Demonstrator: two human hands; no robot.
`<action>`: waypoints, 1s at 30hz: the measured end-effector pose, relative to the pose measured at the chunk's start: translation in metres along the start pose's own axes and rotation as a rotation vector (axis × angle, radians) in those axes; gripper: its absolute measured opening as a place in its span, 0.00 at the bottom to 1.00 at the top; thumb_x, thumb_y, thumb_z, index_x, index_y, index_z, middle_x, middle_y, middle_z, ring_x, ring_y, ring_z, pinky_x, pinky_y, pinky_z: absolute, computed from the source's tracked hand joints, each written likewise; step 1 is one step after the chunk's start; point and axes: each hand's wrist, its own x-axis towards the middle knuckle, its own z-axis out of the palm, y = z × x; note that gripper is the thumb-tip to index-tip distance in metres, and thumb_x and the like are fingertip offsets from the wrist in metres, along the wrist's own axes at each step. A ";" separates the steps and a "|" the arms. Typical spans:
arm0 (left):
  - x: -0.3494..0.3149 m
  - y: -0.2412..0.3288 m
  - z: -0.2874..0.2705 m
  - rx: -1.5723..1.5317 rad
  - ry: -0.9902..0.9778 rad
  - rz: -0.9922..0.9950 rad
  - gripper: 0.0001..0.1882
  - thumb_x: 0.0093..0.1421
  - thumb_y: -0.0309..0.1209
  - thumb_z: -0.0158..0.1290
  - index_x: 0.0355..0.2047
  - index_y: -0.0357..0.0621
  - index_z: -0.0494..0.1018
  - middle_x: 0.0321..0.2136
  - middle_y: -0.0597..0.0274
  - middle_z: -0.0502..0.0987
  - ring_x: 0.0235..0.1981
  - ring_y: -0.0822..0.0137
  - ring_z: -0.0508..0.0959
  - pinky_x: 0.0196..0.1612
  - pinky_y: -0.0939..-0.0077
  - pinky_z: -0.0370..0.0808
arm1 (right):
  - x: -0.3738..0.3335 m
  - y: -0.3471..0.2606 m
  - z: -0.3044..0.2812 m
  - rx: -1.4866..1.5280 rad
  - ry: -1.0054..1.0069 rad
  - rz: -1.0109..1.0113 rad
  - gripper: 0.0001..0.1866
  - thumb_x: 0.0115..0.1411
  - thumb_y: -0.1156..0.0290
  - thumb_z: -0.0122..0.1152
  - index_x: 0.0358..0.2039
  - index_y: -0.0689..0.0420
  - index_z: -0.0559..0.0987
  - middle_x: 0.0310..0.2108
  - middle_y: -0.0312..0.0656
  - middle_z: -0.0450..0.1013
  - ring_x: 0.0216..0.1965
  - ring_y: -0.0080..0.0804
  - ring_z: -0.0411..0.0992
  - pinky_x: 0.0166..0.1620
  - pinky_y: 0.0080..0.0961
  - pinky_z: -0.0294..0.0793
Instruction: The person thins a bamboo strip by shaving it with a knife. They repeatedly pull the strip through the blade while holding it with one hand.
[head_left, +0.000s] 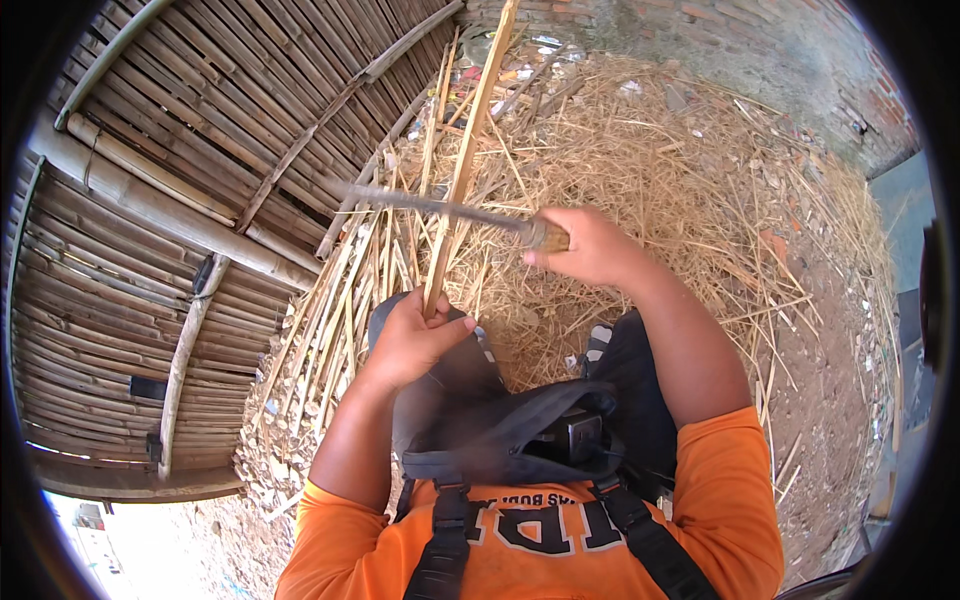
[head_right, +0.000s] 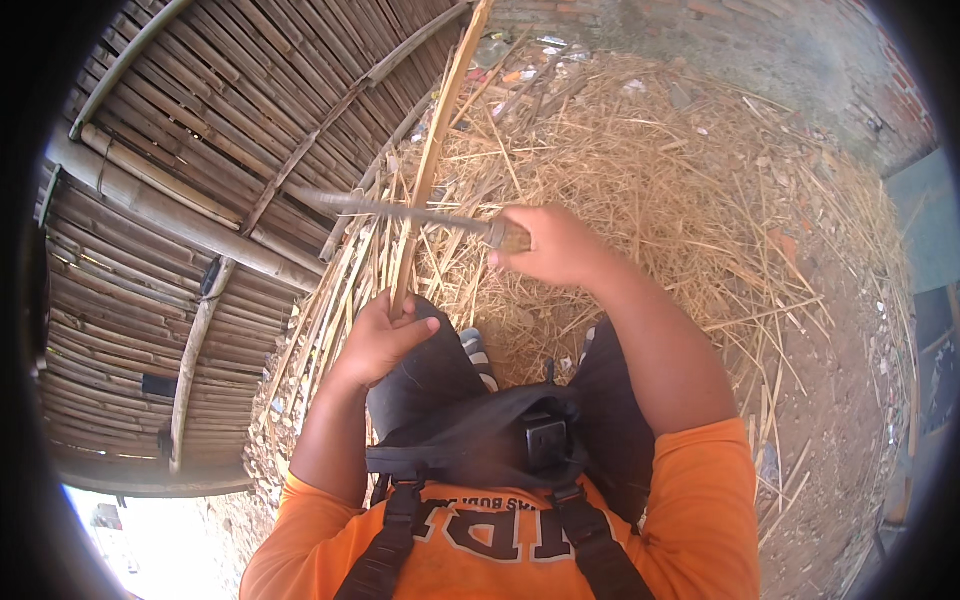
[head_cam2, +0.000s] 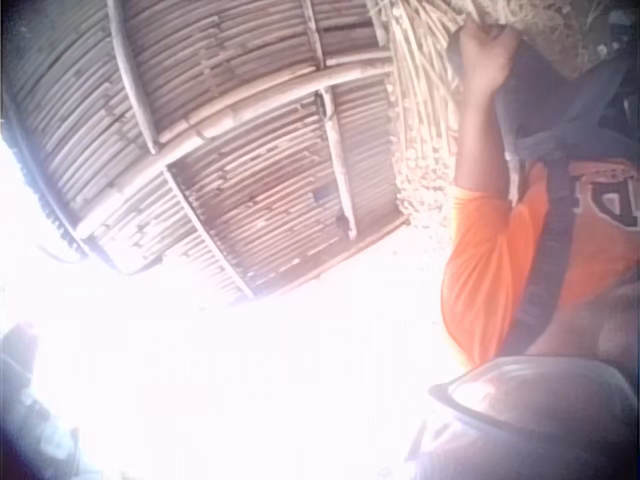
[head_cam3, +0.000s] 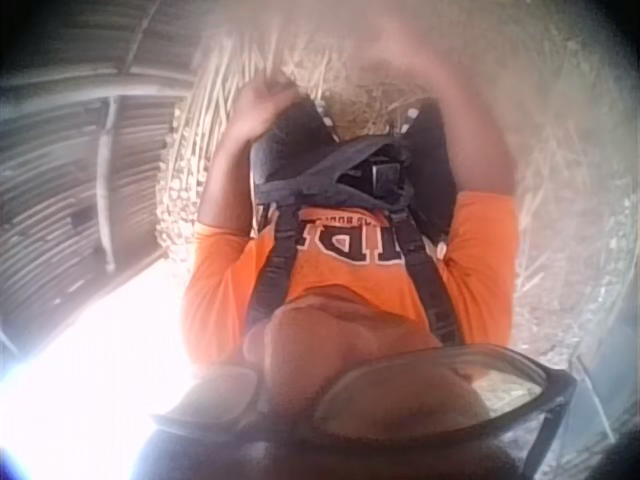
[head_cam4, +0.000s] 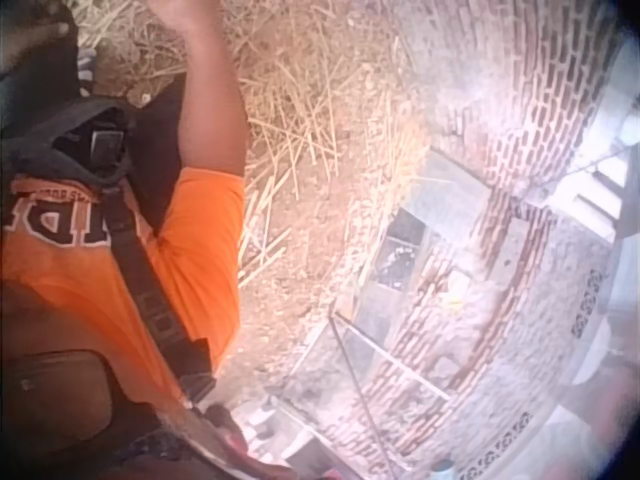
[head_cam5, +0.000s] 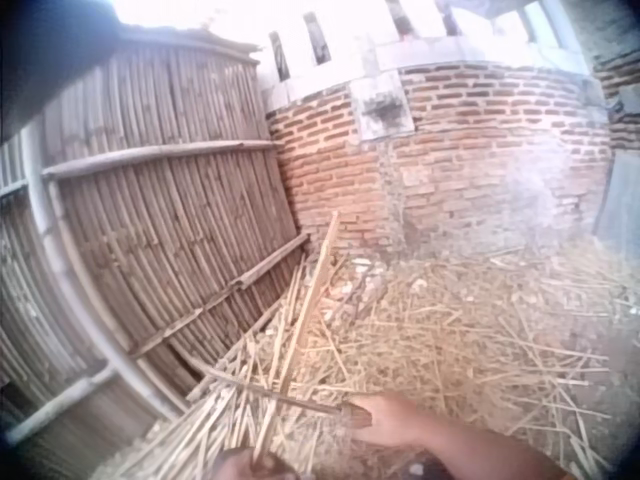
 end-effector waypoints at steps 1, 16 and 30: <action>0.000 0.001 0.001 -0.008 0.004 0.004 0.20 0.57 0.29 0.68 0.40 0.42 0.66 0.27 0.74 0.68 0.27 0.82 0.66 0.28 0.87 0.63 | -0.001 -0.001 -0.002 -0.048 0.086 -0.030 0.22 0.58 0.52 0.71 0.42 0.56 0.81 0.23 0.40 0.75 0.25 0.32 0.76 0.31 0.32 0.73; 0.000 -0.005 0.004 0.177 0.058 0.015 0.21 0.56 0.34 0.69 0.39 0.41 0.67 0.25 0.73 0.69 0.25 0.80 0.67 0.27 0.83 0.64 | 0.001 0.012 0.011 -0.577 0.445 -0.368 0.15 0.58 0.54 0.69 0.37 0.49 0.78 0.27 0.38 0.78 0.27 0.34 0.78 0.31 0.33 0.78; -0.021 -0.020 -0.015 0.477 0.232 0.093 0.21 0.55 0.40 0.68 0.27 0.42 0.68 0.15 0.69 0.67 0.18 0.75 0.65 0.23 0.75 0.64 | 0.006 0.007 0.019 -0.532 0.373 -0.305 0.08 0.60 0.64 0.66 0.34 0.52 0.76 0.24 0.41 0.77 0.26 0.35 0.79 0.29 0.36 0.77</action>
